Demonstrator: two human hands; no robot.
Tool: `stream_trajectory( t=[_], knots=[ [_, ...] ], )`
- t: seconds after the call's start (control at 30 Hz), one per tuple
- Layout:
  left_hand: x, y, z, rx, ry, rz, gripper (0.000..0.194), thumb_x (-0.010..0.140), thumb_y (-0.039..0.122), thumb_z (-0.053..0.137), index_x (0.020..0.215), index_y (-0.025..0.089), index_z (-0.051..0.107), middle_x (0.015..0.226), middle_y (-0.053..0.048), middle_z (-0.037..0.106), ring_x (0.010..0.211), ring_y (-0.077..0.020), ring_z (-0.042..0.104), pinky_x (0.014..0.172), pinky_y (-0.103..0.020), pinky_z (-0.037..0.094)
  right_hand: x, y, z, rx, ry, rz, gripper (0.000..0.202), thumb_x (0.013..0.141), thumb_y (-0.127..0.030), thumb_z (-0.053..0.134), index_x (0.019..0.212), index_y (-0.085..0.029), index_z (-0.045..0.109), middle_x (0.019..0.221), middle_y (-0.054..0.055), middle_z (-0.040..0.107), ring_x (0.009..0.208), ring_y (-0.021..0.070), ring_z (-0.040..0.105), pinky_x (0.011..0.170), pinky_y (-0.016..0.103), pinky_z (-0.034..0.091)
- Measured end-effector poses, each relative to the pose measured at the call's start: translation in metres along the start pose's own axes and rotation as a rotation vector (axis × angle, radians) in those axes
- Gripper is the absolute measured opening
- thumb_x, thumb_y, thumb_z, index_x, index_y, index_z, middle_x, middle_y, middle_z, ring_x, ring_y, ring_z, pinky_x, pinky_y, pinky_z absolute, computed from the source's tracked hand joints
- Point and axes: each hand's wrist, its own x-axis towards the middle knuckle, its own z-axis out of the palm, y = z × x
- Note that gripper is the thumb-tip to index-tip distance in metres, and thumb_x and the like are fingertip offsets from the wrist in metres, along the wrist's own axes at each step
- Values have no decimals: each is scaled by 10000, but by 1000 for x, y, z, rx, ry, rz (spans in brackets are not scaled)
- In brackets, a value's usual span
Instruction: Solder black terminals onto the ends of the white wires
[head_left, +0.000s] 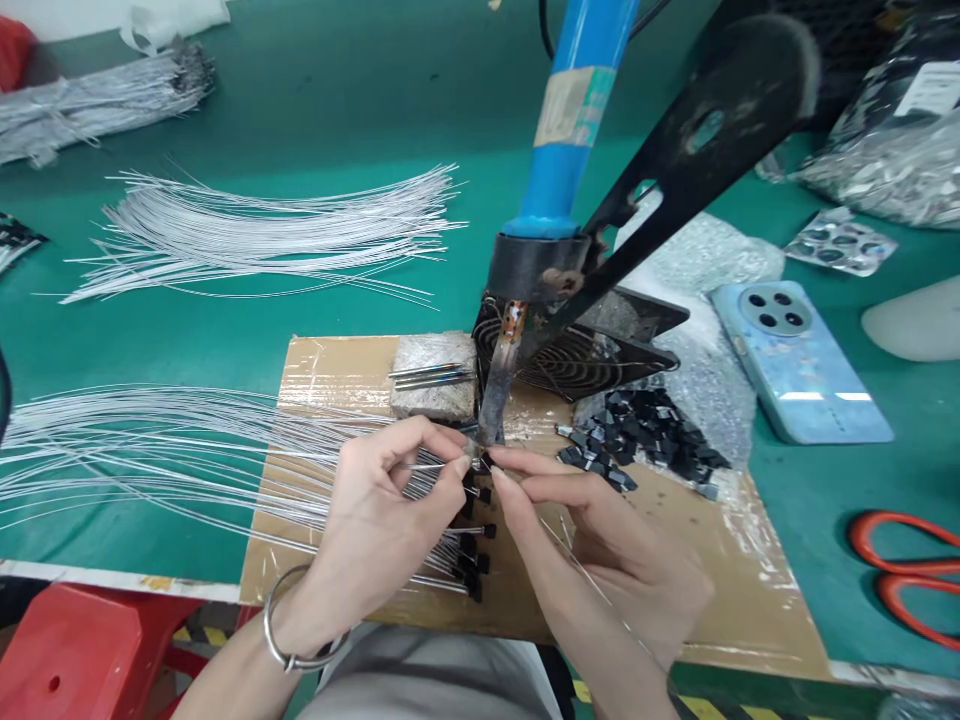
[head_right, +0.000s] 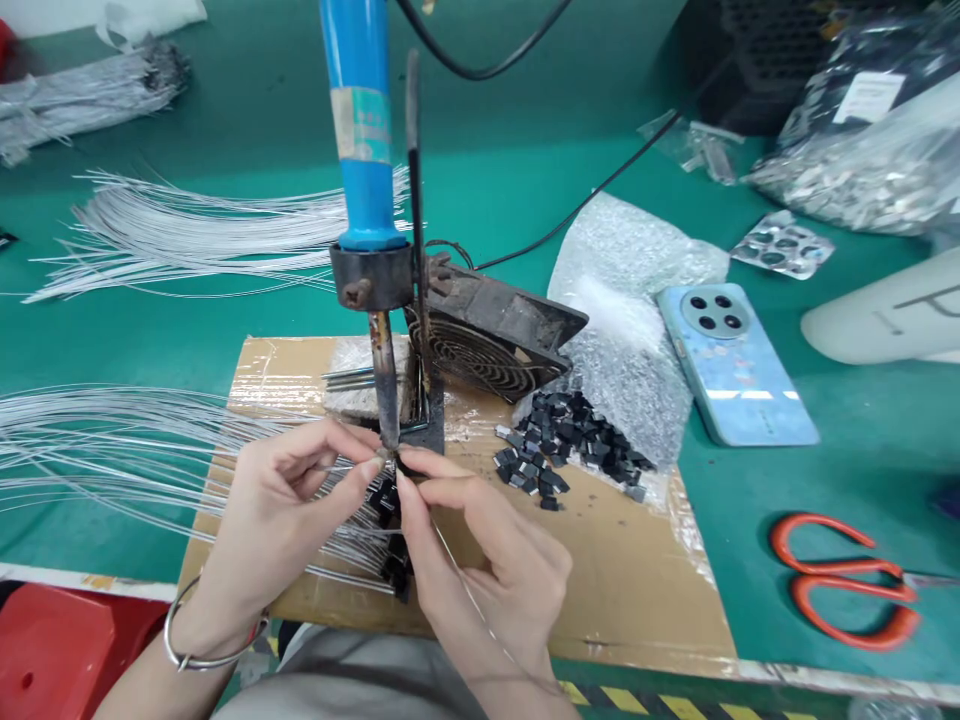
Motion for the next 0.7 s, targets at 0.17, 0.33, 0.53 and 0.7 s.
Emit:
stream_trajectory(
  t=[0.17, 0.33, 0.53, 0.7],
  knots=[
    [-1, 0, 1, -39, -5, 34, 113, 804, 101, 659, 711, 156, 692, 800, -37, 744, 762, -149, 678, 690, -230, 522, 0, -3, 0, -3, -4, 0, 138, 844, -131, 731, 808, -264, 736, 914, 19, 796, 850, 211, 765, 802, 350, 610],
    [-1, -1, 1, -39, -2, 49, 114, 803, 95, 655, 714, 156, 690, 814, -39, 748, 772, -151, 681, 697, -231, 524, 0, -1, 0, -4, -6, -27, 143, 836, -124, 736, 820, -266, 744, 917, -1, 796, 845, 199, 767, 809, 334, 610],
    [0, -1, -1, 0, -3, 17, 101, 798, 119, 655, 711, 160, 688, 813, -42, 750, 773, -162, 683, 680, -245, 519, 0, 0, -1, 1, -20, -26, 165, 827, -98, 732, 815, -263, 732, 933, 2, 794, 871, 210, 768, 811, 336, 604],
    [1, -5, -1, 63, -15, -1, 84, 800, 146, 654, 727, 167, 690, 845, -49, 757, 791, -185, 686, 672, -273, 510, -1, 2, -1, 4, -12, 8, 146, 830, -120, 730, 797, -262, 725, 939, 6, 794, 856, 211, 767, 807, 334, 600]
  ],
)
